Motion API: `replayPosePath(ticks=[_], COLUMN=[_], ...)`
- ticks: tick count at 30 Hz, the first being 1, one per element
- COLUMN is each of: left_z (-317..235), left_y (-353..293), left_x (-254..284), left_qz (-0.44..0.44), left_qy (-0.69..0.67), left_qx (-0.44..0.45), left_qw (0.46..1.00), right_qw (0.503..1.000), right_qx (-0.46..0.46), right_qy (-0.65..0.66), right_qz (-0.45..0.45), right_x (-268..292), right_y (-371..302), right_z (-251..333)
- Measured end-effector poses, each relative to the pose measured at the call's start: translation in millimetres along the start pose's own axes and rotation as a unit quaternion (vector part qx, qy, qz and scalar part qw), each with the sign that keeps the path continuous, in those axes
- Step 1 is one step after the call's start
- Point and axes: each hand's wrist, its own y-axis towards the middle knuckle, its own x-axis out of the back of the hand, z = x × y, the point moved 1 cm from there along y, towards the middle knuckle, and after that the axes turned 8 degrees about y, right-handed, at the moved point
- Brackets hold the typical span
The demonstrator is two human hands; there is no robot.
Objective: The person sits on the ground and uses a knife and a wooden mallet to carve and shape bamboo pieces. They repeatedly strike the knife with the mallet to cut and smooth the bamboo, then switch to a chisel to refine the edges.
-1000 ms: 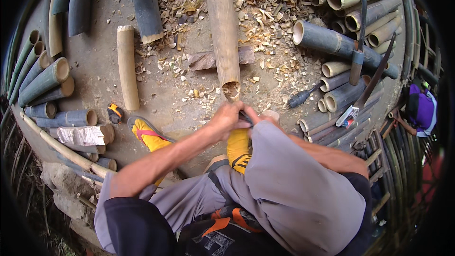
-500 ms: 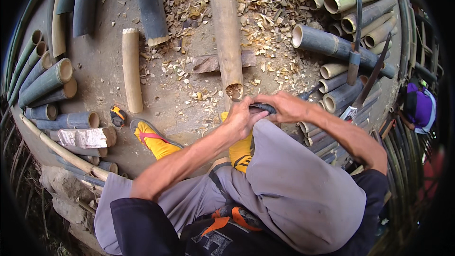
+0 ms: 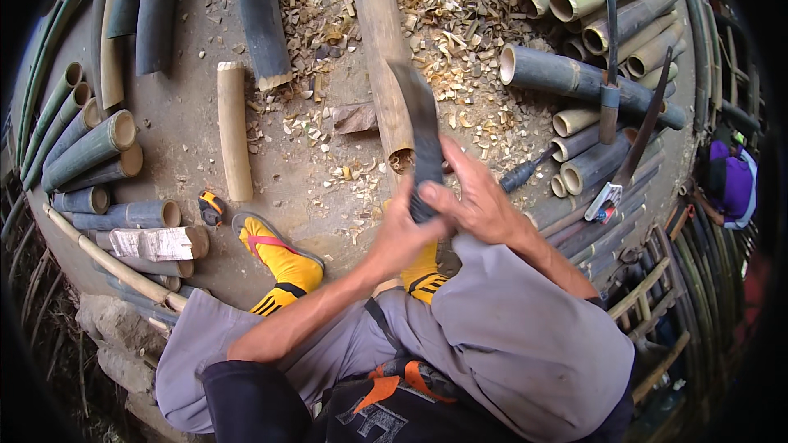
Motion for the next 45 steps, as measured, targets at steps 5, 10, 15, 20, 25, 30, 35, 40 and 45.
replayPosePath(ticks=[5,10,15,20,25,30,35,40,45], left_z=[-47,-69,-86,-66,54,-55,8,60,48], left_y=[-3,-18,43,61,-31,14,-33,-79,-84], left_x=[102,136,159,173,147,152,123,25,21], left_qz=[-0.051,0.155,0.145,0.196,0.04,0.147,0.053,-0.119,-0.181], left_qy=[0.52,0.678,0.797,0.695,0.528,0.656,0.489,0.345,0.237], left_qx=[0.005,0.014,-0.221,-0.009,0.073,0.042,0.157,0.155,0.105], left_qw=[0.853,0.718,0.543,0.692,0.845,0.739,0.857,0.918,0.949], right_qw=[0.913,0.929,0.992,0.978,0.846,0.962,0.869,0.779,0.881], right_qx=[0.29,0.254,0.121,0.063,0.125,0.123,0.157,0.307,0.413], right_qy=[-0.285,-0.253,-0.037,-0.092,-0.329,-0.2,-0.296,-0.345,-0.187], right_qz=[-0.024,0.095,0.021,0.179,0.4,0.137,0.364,0.425,0.135], right_x=[-16,-97,-113,-98,-100,-103,-88,-68,-9], right_y=[25,19,46,71,48,49,54,22,-3], right_z=[42,-37,-43,-51,-53,-46,-47,-65,-19])
